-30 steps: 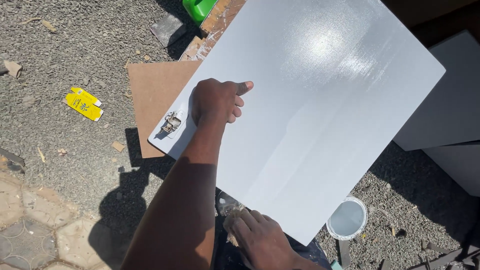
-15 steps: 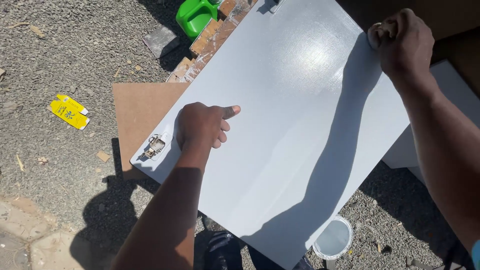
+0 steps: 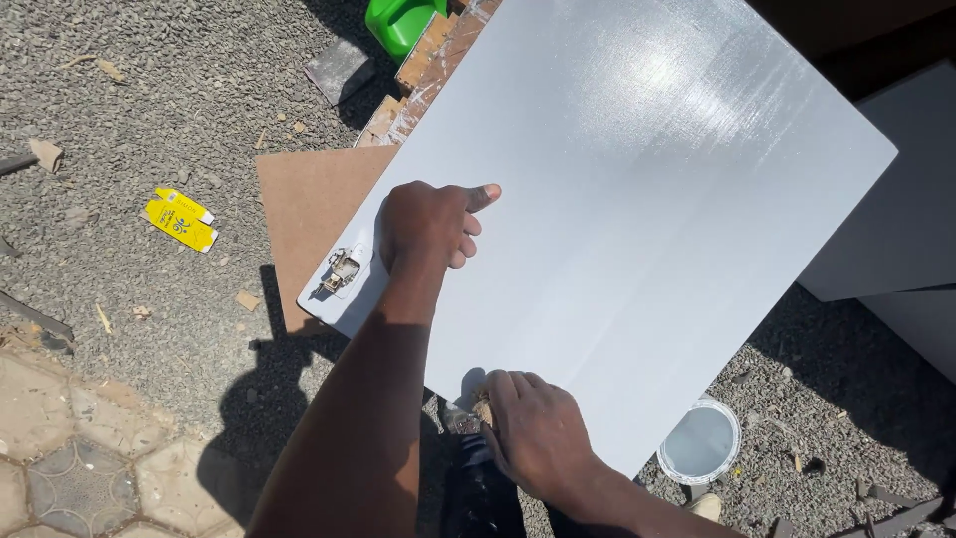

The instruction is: Painting a white cabinet door using a small sponge applicator and white paint in an outdoor workshop area.

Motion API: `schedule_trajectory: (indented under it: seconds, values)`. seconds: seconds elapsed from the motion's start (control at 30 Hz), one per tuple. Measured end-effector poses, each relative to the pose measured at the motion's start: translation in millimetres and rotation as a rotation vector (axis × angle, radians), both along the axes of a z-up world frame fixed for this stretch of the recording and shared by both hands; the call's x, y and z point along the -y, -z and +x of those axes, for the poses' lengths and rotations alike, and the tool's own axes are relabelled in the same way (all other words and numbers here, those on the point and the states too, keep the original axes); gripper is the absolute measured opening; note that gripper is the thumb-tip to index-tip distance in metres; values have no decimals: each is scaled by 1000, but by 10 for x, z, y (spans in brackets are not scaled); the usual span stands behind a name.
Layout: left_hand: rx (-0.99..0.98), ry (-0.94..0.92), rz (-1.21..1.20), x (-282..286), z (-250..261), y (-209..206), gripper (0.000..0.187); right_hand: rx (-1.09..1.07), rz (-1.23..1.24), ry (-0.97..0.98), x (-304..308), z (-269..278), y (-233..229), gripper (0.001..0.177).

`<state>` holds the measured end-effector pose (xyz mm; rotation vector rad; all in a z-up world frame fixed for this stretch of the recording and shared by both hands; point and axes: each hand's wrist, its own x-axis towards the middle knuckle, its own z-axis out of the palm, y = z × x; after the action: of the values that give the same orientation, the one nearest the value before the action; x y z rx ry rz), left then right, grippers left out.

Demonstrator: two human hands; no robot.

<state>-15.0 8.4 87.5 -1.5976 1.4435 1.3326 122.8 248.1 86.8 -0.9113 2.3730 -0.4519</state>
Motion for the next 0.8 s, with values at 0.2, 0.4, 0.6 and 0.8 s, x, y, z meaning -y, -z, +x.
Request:
schedule_trajectory:
  seconds: [0.2,0.4,0.6,0.8]
  values:
    - [-163,3,304,8,109,353,26,482,-372,-17,-116,819,-469,44]
    - [-155,-17,-98,-214,129,-370,62,310,-256,69,-693,723,-403,68]
    - [-134,91,-217,-418,271,-648,54,481,-214,716,-930,609,-889,18]
    - [-441,75,-346,-761,787,-401,38,684,-450,1204,-1429,936,-884,8]
